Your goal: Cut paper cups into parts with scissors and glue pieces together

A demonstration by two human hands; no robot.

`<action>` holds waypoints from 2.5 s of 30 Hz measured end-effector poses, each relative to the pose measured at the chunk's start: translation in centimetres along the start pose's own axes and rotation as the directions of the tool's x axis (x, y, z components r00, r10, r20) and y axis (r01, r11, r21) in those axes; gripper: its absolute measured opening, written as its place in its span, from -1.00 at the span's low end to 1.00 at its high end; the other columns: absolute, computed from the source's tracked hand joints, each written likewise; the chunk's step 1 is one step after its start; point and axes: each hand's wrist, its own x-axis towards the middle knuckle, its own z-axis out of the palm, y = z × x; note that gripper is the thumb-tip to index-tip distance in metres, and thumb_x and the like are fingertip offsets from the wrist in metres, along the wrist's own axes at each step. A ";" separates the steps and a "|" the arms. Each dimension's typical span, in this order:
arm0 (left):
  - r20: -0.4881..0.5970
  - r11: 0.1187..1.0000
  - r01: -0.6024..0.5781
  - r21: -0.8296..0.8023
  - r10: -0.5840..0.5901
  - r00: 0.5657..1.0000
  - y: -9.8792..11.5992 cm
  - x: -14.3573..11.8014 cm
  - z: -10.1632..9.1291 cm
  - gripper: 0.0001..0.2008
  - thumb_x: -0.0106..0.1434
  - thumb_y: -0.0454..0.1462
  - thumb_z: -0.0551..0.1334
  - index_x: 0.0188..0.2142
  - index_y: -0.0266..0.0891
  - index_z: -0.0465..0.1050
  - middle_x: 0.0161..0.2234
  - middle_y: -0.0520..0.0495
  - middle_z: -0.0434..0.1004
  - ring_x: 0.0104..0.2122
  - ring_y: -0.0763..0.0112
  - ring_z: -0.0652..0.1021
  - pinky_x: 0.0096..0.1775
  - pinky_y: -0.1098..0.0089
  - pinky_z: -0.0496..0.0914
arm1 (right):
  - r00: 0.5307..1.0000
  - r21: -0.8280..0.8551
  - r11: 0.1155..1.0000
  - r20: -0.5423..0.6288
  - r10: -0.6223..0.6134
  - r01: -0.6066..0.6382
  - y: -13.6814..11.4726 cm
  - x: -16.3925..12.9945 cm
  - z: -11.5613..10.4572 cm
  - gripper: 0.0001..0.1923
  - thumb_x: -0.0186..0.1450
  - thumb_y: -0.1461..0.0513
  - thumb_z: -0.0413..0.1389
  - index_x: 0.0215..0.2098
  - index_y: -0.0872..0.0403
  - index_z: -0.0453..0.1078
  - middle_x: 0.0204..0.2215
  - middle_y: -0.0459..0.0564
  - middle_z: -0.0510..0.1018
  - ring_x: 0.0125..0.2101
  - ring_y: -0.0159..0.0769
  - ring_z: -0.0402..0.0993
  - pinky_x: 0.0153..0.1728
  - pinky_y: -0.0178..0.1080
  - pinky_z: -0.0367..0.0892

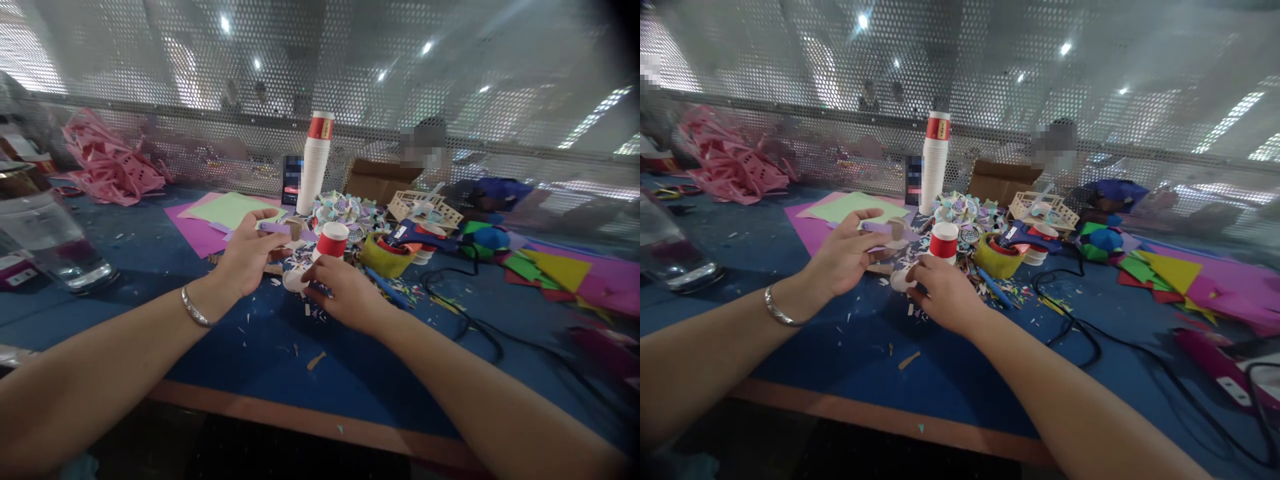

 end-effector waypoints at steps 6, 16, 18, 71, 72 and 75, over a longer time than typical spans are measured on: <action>0.040 0.999 -0.036 -0.010 0.036 0.999 -0.4 0.1 -0.2 -0.42 -0.01 -0.41 0.47 -0.01 -0.19 0.32 -0.40 -0.01 0.53 -0.40 0.36 0.57 -0.31 0.35 0.47 | 0.995 -0.055 0.998 0.101 0.017 -0.012 -0.3 0.9 1.4 -0.83 0.43 0.21 0.11 -0.15 0.13 0.50 -0.17 0.13 0.52 -0.15 -0.15 0.47 -0.12 -0.14 0.39; 0.058 1.000 -0.005 0.028 0.004 0.998 -0.3 0.3 -0.4 -0.43 -0.01 -0.40 0.46 -0.02 -0.20 0.32 -0.34 -0.04 0.57 -0.36 0.32 0.59 -0.29 0.31 0.48 | 0.993 0.382 0.917 0.081 0.091 -0.115 -0.9 0.8 0.2 -0.95 0.30 0.31 0.17 -0.34 0.09 0.46 -0.38 -0.05 0.51 -0.38 -0.33 0.43 -0.31 -0.25 0.33; 0.067 0.999 0.018 0.033 -0.020 0.998 -0.3 0.5 -0.4 -0.43 -0.01 -0.40 0.45 -0.02 -0.20 0.32 -0.32 -0.06 0.58 -0.35 0.31 0.59 -0.29 0.31 0.48 | 0.972 0.581 0.786 0.209 0.107 -0.211 -1.0 0.6 -0.7 -0.90 0.32 0.24 0.16 -0.36 0.08 0.45 -0.45 -0.10 0.50 -0.42 -0.35 0.41 -0.34 -0.26 0.31; 0.470 0.732 -0.436 0.524 0.179 0.864 -1.7 -1.4 -0.2 -0.51 0.05 -0.26 0.43 -0.01 -0.20 0.43 -0.09 -0.12 0.61 -0.21 0.26 0.61 -0.20 0.27 0.49 | 0.925 0.048 0.998 -0.376 0.047 -0.031 -0.8 -0.8 -2.8 -0.63 0.29 0.11 0.27 0.01 0.06 0.39 -0.11 0.13 0.54 -0.12 -0.08 0.50 -0.12 -0.04 0.46; 0.463 0.725 -0.440 0.530 0.188 0.867 -1.7 -1.5 -0.1 -0.52 0.04 -0.28 0.42 -0.02 -0.21 0.44 -0.10 -0.11 0.62 -0.21 0.26 0.61 -0.20 0.28 0.49 | 0.926 0.050 0.998 -0.375 0.048 -0.032 -0.8 -0.8 -2.8 -0.63 0.29 0.11 0.27 0.01 0.06 0.39 -0.11 0.13 0.54 -0.12 -0.08 0.50 -0.12 -0.03 0.46; 0.450 0.717 -0.447 0.535 0.206 0.869 -1.5 -1.9 0.2 -0.53 0.03 -0.28 0.41 -0.04 -0.22 0.44 -0.09 -0.12 0.62 -0.18 0.25 0.61 -0.20 0.30 0.49 | 0.928 0.063 0.998 -0.369 0.053 -0.032 -0.8 -0.7 -2.7 -0.62 0.29 0.11 0.27 0.01 0.09 0.39 -0.13 0.14 0.53 -0.13 -0.10 0.50 -0.13 -0.05 0.47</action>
